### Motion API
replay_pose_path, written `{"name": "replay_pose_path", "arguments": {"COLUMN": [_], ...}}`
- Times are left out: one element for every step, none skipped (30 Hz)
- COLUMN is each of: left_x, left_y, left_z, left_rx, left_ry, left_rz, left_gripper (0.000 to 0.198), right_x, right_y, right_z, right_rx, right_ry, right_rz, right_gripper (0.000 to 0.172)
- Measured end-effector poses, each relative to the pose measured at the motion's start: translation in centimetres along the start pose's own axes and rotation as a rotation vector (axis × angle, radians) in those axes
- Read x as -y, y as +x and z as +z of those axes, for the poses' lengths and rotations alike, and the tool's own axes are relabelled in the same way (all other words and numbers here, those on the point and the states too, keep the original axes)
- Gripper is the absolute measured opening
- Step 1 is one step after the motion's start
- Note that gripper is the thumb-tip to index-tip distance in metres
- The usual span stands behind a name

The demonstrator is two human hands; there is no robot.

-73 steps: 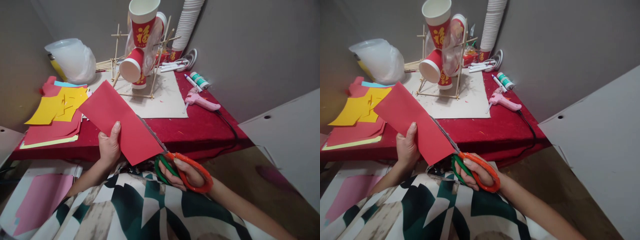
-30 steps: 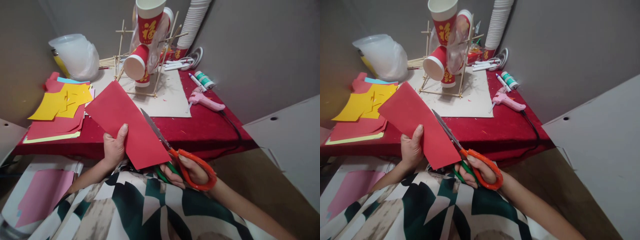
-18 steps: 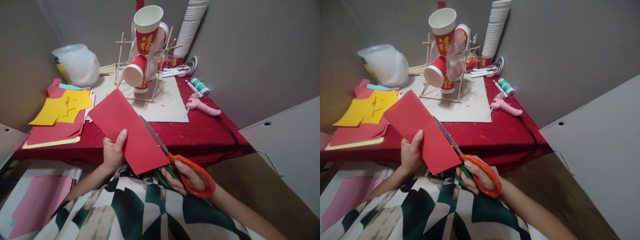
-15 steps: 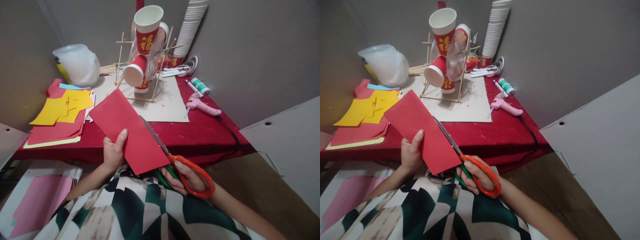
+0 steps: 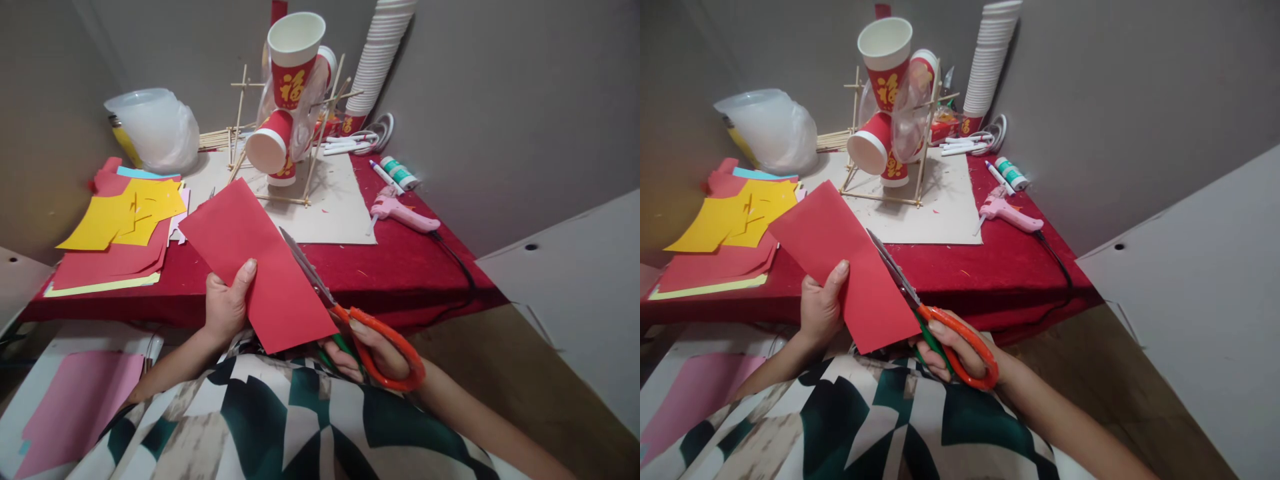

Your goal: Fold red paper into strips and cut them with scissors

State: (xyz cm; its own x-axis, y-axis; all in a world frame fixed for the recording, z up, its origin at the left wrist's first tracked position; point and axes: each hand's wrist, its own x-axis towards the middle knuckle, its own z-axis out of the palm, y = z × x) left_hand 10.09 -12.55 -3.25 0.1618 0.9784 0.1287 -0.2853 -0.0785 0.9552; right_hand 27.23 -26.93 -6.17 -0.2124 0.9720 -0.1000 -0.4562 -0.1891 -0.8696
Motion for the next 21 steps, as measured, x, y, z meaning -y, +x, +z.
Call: {"name": "replay_pose_path", "arguments": {"left_x": [-0.01,-0.01,0.0,0.01,0.04,0.05,0.06,0.06,0.04,0.01,-0.02,-0.04,-0.05,-0.05,-0.04,-0.01,0.03,0.08,0.15,0.22,0.29], "left_y": [-0.01,-0.03,-0.04,-0.04,-0.05,-0.05,-0.04,-0.04,-0.04,-0.04,-0.04,-0.05,-0.06,-0.07,-0.07,-0.08,-0.08,-0.09,-0.09,-0.09,-0.08], "left_z": [-0.02,-0.04,-0.07,-0.11,-0.14,-0.17,-0.19,-0.2,-0.21,-0.21,-0.2,-0.2,-0.21,-0.22,-0.23,-0.24,-0.26,-0.27,-0.28,-0.3,-0.32], "left_rx": [0.006,0.012,0.017,0.022,0.027,0.034,0.039,0.044,0.048,0.048,0.046,0.044,0.043,0.041,0.041,0.043,0.046,0.048,0.05,0.052,0.055], "left_ry": [0.003,0.006,0.005,0.003,0.001,0.001,0.003,0.007,0.014,0.02,0.023,0.023,0.022,0.019,0.016,0.014,0.013,0.011,0.006,-0.001,-0.01], "left_rz": [-0.001,0.0,0.003,0.005,0.007,0.007,0.007,0.008,0.008,0.01,0.011,0.013,0.013,0.013,0.015,0.018,0.018,0.018,0.019,0.02,0.02], "left_gripper": [0.028,0.027,0.027,0.026,0.026,0.026,0.026,0.026,0.026,0.026,0.026,0.026,0.026,0.026,0.026,0.026,0.025,0.025,0.024,0.023,0.023], "right_x": [0.09,0.17,0.23,0.25,0.25,0.21,0.16,0.09,0.03,-0.04,-0.09,-0.13,-0.17,-0.21,-0.24,-0.27,-0.29,-0.29,-0.28,-0.26,-0.24], "right_y": [0.1,0.21,0.32,0.41,0.48,0.51,0.52,0.49,0.45,0.4,0.36,0.33,0.32,0.32,0.34,0.36,0.4,0.43,0.46,0.49,0.51], "right_z": [0.05,0.1,0.15,0.18,0.21,0.22,0.23,0.23,0.23,0.22,0.21,0.19,0.16,0.13,0.1,0.07,0.06,0.06,0.07,0.09,0.12], "right_rx": [0.0,0.003,0.009,0.011,0.01,0.006,0.001,-0.007,-0.016,-0.027,-0.035,-0.038,-0.038,-0.036,-0.031,-0.028,-0.026,-0.027,-0.024,-0.023,-0.024], "right_ry": [0.003,0.002,-0.003,-0.007,-0.01,-0.013,-0.016,-0.022,-0.032,-0.043,-0.054,-0.065,-0.072,-0.077,-0.077,-0.076,-0.076,-0.074,-0.069,-0.063,-0.055], "right_rz": [0.001,0.0,-0.004,-0.006,-0.006,-0.008,-0.007,-0.006,-0.005,-0.004,-0.003,0.0,0.0,-0.001,-0.002,-0.004,-0.003,-0.002,0.002,0.004,0.006], "right_gripper": [0.048,0.048,0.048,0.049,0.05,0.051,0.052,0.054,0.055,0.057,0.058,0.058,0.059,0.06,0.06,0.061,0.062,0.062,0.062,0.061,0.06]}}
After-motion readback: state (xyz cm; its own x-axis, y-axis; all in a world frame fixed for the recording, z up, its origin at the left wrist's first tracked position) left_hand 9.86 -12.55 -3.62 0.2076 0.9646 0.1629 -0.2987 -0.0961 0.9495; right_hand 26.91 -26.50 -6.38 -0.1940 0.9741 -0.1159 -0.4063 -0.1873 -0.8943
